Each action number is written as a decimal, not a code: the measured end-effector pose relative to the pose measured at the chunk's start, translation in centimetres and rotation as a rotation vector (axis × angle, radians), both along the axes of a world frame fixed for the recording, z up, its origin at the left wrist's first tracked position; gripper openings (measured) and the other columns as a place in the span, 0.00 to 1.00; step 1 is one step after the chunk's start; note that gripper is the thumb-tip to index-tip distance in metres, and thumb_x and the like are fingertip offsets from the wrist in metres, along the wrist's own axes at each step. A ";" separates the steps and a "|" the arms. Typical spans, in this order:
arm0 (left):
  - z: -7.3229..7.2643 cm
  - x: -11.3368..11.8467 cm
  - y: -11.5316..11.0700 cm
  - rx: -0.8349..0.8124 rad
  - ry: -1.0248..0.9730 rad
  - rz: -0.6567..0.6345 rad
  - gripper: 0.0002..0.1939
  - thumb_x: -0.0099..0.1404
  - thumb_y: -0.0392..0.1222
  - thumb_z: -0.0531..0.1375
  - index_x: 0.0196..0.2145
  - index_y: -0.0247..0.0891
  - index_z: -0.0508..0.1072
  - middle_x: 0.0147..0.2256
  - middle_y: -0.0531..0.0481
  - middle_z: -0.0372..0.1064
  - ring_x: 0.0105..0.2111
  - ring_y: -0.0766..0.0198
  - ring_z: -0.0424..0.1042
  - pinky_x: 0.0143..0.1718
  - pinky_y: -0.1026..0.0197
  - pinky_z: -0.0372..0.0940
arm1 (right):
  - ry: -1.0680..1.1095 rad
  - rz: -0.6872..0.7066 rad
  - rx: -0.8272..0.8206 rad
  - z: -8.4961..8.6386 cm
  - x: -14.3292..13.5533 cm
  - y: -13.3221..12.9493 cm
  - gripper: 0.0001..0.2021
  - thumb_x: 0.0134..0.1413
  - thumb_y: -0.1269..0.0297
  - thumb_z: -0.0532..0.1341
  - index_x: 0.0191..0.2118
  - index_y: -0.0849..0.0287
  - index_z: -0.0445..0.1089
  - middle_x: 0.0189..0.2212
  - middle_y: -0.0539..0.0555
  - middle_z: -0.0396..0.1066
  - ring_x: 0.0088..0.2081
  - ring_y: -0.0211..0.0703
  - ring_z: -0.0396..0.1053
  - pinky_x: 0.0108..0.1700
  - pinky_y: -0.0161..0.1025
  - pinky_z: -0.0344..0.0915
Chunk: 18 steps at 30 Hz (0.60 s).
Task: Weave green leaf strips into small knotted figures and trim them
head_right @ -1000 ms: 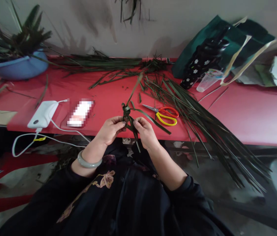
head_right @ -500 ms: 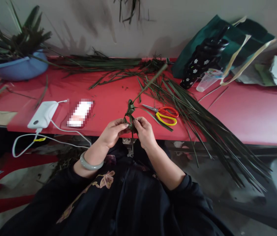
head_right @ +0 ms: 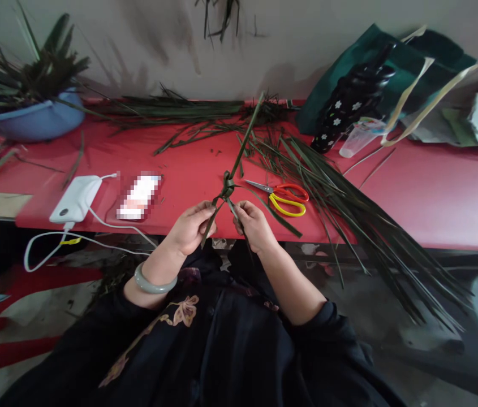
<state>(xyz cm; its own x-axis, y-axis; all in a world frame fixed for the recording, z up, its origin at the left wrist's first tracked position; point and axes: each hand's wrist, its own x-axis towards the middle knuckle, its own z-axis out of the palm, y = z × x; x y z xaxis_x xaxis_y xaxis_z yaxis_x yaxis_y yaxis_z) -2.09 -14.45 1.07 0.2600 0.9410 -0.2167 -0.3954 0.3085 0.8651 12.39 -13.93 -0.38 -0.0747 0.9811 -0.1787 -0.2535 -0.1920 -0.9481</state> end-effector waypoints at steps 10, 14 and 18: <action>0.6 -1.0 0.5 0.190 0.234 0.081 0.19 0.53 0.53 0.65 0.34 0.35 0.72 0.25 0.53 0.67 0.24 0.71 0.65 0.26 0.67 0.59 | -0.174 0.173 -0.006 0.8 1.0 -0.8 0.19 0.43 0.46 0.63 0.27 0.57 0.61 0.13 0.40 0.54 0.14 0.28 0.49 0.16 0.30 0.45; 0.2 -1.0 0.7 0.200 0.205 0.066 0.15 0.52 0.51 0.65 0.30 0.35 0.74 0.23 0.53 0.65 0.23 0.72 0.63 0.26 0.67 0.59 | -0.235 0.202 0.046 0.4 0.9 -1.1 0.15 0.48 0.50 0.60 0.30 0.57 0.62 0.16 0.42 0.58 0.16 0.31 0.55 0.19 0.31 0.53; 0.0 -0.6 0.7 0.150 0.163 0.130 0.15 0.49 0.49 0.67 0.28 0.34 0.73 0.23 0.54 0.67 0.22 0.72 0.65 0.25 0.67 0.61 | -0.619 -0.081 0.397 0.7 1.0 -1.5 0.07 0.51 0.59 0.60 0.34 0.56 0.67 0.30 0.51 0.70 0.33 0.41 0.68 0.37 0.39 0.64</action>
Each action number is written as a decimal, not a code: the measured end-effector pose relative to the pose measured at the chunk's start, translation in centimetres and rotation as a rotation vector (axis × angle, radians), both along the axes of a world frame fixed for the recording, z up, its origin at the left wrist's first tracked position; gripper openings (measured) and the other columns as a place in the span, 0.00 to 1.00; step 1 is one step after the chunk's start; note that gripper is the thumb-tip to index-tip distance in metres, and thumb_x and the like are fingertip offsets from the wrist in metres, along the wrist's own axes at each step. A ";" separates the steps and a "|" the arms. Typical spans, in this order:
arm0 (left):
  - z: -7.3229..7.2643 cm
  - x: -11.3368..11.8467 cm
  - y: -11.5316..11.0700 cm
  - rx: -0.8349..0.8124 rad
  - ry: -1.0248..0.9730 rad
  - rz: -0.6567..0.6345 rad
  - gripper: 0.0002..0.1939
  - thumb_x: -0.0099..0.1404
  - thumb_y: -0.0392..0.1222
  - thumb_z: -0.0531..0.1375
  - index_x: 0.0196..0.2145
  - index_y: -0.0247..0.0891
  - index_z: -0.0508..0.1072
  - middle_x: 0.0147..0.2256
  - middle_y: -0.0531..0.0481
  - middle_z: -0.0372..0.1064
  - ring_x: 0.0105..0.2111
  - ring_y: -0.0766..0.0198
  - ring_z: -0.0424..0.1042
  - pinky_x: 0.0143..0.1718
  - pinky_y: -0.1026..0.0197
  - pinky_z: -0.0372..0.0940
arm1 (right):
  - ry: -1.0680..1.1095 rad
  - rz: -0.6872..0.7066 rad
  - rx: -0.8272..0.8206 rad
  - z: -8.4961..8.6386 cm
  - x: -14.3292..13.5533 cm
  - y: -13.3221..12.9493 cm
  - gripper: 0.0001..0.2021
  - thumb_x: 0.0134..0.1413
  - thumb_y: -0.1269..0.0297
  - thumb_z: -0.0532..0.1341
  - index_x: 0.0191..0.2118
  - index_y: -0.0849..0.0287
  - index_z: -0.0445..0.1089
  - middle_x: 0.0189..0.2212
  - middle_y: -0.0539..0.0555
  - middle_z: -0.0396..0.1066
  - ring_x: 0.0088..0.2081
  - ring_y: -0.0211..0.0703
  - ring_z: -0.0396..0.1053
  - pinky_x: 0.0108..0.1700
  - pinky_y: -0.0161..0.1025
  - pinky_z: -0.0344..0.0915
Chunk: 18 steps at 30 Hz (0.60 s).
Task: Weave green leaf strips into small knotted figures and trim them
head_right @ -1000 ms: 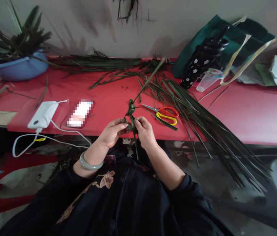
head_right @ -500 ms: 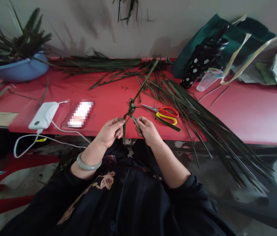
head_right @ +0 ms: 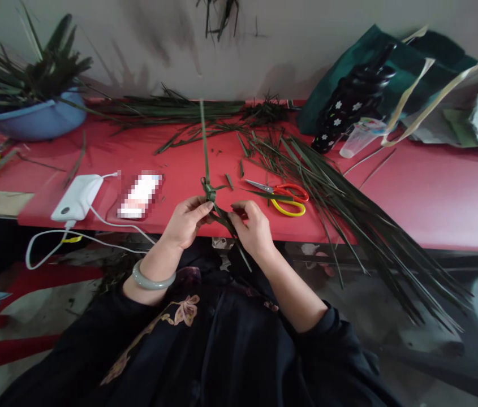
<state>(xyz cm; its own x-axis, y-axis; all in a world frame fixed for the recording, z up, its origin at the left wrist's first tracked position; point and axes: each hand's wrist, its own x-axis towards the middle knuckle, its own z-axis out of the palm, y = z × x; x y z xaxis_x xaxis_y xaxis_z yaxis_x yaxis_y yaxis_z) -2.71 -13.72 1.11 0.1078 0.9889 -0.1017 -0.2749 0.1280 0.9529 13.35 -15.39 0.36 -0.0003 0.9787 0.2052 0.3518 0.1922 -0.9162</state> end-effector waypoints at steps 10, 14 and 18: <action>0.1 1.1 -0.7 0.056 0.053 -0.007 0.12 0.52 0.46 0.65 0.30 0.34 0.73 0.23 0.53 0.68 0.22 0.72 0.66 0.26 0.67 0.62 | -0.458 0.049 0.053 1.7 -0.7 0.0 0.05 0.53 0.65 0.58 0.33 0.55 0.71 0.30 0.53 0.74 0.34 0.44 0.70 0.35 0.38 0.60; -0.2 0.8 -0.6 0.001 0.021 -0.076 0.12 0.52 0.46 0.64 0.29 0.34 0.75 0.24 0.53 0.68 0.21 0.73 0.65 0.24 0.67 0.60 | -0.255 0.188 -0.063 1.3 0.0 0.3 0.06 0.53 0.65 0.56 0.33 0.57 0.71 0.28 0.51 0.74 0.31 0.41 0.70 0.34 0.37 0.62; -0.3 0.6 -0.7 -0.032 -0.008 -0.109 0.12 0.51 0.47 0.65 0.28 0.34 0.75 0.22 0.53 0.67 0.21 0.72 0.65 0.23 0.67 0.60 | -0.095 0.284 -0.147 1.0 0.6 0.8 0.05 0.49 0.66 0.56 0.31 0.59 0.68 0.25 0.49 0.71 0.28 0.38 0.68 0.32 0.36 0.63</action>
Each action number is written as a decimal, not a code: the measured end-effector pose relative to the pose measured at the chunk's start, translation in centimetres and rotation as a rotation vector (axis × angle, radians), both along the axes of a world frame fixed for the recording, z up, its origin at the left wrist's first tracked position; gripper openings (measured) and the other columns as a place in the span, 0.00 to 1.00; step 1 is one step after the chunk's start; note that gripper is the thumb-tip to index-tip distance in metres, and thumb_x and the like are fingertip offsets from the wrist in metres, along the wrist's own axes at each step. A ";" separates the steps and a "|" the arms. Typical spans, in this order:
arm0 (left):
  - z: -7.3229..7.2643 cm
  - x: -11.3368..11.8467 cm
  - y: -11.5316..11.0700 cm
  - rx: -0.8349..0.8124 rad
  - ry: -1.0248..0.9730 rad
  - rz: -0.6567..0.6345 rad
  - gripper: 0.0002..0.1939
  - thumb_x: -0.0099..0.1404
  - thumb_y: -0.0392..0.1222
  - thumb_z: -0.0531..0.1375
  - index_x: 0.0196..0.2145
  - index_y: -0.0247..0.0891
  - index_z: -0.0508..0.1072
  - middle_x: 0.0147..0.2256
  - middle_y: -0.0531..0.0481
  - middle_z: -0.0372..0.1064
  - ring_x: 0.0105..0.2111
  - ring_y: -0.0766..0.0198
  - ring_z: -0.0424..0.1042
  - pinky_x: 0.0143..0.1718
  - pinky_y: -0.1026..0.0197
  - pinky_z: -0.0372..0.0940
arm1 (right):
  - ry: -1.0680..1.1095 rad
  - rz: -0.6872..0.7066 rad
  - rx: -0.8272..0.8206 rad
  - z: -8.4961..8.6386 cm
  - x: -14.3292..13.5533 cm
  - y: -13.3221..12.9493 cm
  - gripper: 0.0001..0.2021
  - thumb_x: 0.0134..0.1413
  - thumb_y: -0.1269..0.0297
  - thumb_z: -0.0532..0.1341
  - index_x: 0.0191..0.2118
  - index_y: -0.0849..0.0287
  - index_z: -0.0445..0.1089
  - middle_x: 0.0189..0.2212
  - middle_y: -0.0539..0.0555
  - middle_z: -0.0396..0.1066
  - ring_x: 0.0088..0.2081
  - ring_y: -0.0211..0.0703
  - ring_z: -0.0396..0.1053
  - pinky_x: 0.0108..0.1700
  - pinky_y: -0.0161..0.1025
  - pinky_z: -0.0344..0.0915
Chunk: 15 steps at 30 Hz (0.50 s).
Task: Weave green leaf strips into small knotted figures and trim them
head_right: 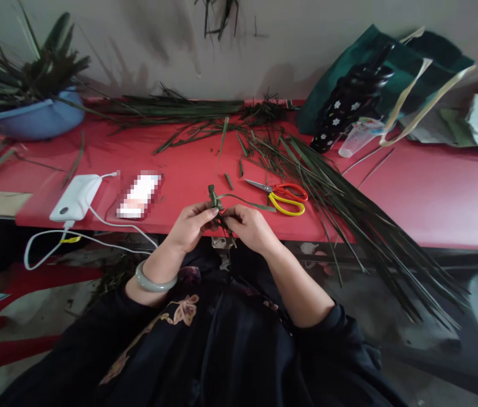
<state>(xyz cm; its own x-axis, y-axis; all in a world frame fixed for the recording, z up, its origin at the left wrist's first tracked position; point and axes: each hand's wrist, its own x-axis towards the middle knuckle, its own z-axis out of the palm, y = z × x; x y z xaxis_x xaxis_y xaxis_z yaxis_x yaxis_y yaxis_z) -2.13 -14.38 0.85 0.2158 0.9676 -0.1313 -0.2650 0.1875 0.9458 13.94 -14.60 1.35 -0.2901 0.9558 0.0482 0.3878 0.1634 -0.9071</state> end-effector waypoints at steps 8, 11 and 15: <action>0.4 -0.6 0.3 0.015 -0.040 0.102 0.13 0.48 0.47 0.67 0.26 0.34 0.73 0.22 0.55 0.65 0.19 0.74 0.64 0.22 0.68 0.61 | -0.447 0.030 0.051 0.2 0.2 0.3 0.14 0.44 0.73 0.54 0.40 0.56 0.68 0.32 0.53 0.75 0.33 0.43 0.72 0.36 0.38 0.63; 0.8 -1.3 0.5 0.005 -0.104 0.162 0.14 0.47 0.47 0.68 0.27 0.35 0.73 0.22 0.56 0.65 0.21 0.74 0.65 0.23 0.69 0.62 | -0.678 0.038 0.065 -0.8 1.8 0.8 0.15 0.47 0.71 0.54 0.43 0.54 0.69 0.35 0.54 0.76 0.34 0.47 0.73 0.34 0.39 0.62; 1.3 -2.2 0.7 0.016 -0.131 0.206 0.15 0.47 0.47 0.69 0.29 0.36 0.74 0.22 0.55 0.66 0.21 0.73 0.65 0.23 0.68 0.63 | -0.708 -0.118 0.060 -1.6 4.4 1.3 0.11 0.49 0.68 0.55 0.38 0.56 0.72 0.34 0.57 0.76 0.34 0.49 0.73 0.33 0.41 0.63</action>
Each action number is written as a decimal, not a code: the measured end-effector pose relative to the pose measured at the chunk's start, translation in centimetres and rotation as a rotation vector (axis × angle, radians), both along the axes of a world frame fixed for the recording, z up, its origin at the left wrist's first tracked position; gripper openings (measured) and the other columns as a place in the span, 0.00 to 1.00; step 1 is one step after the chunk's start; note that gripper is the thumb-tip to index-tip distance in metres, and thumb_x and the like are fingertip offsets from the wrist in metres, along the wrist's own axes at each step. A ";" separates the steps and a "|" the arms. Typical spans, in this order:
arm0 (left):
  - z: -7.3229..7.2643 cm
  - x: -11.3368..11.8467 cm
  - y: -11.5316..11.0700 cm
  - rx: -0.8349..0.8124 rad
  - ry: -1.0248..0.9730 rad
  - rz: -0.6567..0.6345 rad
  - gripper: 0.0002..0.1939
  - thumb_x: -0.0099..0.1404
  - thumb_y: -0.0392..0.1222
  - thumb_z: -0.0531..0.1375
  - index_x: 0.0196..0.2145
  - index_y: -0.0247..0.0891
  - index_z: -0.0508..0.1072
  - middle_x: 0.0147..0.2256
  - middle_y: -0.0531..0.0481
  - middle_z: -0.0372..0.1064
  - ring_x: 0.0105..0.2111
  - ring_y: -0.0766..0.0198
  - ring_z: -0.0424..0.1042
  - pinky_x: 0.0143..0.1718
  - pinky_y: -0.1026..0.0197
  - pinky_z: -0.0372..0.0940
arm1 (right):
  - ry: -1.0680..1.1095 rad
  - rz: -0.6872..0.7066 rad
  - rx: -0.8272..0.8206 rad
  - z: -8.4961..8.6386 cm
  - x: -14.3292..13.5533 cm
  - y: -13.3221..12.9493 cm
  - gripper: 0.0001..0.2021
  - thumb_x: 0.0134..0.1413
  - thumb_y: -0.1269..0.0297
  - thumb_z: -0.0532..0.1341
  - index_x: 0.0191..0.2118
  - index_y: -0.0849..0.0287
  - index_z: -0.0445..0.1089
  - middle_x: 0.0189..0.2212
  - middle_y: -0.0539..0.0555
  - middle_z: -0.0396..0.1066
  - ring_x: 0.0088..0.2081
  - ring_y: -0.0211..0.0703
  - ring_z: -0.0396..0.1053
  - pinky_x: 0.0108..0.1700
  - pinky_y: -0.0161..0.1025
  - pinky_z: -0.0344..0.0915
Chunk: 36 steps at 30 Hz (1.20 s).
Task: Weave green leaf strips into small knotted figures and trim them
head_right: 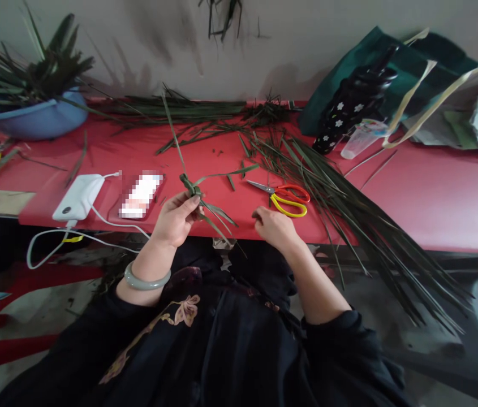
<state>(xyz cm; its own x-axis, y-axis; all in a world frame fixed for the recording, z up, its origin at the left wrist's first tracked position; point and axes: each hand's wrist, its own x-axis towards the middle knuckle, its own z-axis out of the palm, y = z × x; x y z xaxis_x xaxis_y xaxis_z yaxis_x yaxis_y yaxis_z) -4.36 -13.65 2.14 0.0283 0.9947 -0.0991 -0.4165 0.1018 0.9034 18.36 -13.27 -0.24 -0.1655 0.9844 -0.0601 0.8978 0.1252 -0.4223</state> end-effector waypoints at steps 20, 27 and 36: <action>-0.7 1.3 -0.3 -0.111 -0.066 -0.188 0.18 0.42 0.48 0.71 0.29 0.35 0.77 0.23 0.54 0.69 0.22 0.73 0.66 0.25 0.69 0.62 | 0.542 0.149 0.028 2.9 -5.1 -2.1 0.08 0.54 0.67 0.56 0.35 0.58 0.72 0.28 0.50 0.75 0.31 0.37 0.72 0.35 0.32 0.64; -0.7 1.3 -0.5 -0.127 -0.015 -0.218 0.20 0.43 0.52 0.70 0.28 0.34 0.73 0.19 0.56 0.65 0.17 0.74 0.63 0.20 0.69 0.59 | 0.308 0.123 0.095 2.9 -5.5 -3.1 0.10 0.56 0.66 0.53 0.41 0.57 0.70 0.32 0.53 0.76 0.35 0.45 0.74 0.36 0.37 0.64; -1.4 1.8 -0.8 -0.161 -0.139 -0.253 0.16 0.47 0.47 0.69 0.28 0.34 0.72 0.21 0.55 0.68 0.20 0.72 0.66 0.22 0.68 0.60 | 0.431 0.117 0.316 1.6 -5.7 -3.6 0.13 0.52 0.73 0.53 0.44 0.57 0.65 0.38 0.54 0.75 0.38 0.43 0.74 0.39 0.37 0.69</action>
<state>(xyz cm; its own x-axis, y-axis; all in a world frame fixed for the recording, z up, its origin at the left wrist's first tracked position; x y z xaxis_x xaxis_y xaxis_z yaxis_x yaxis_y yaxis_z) -2.53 -14.41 0.72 0.2968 0.9263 -0.2321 -0.4776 0.3545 0.8039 12.66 -16.82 1.40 -0.2197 0.9170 0.3331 0.6240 0.3945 -0.6745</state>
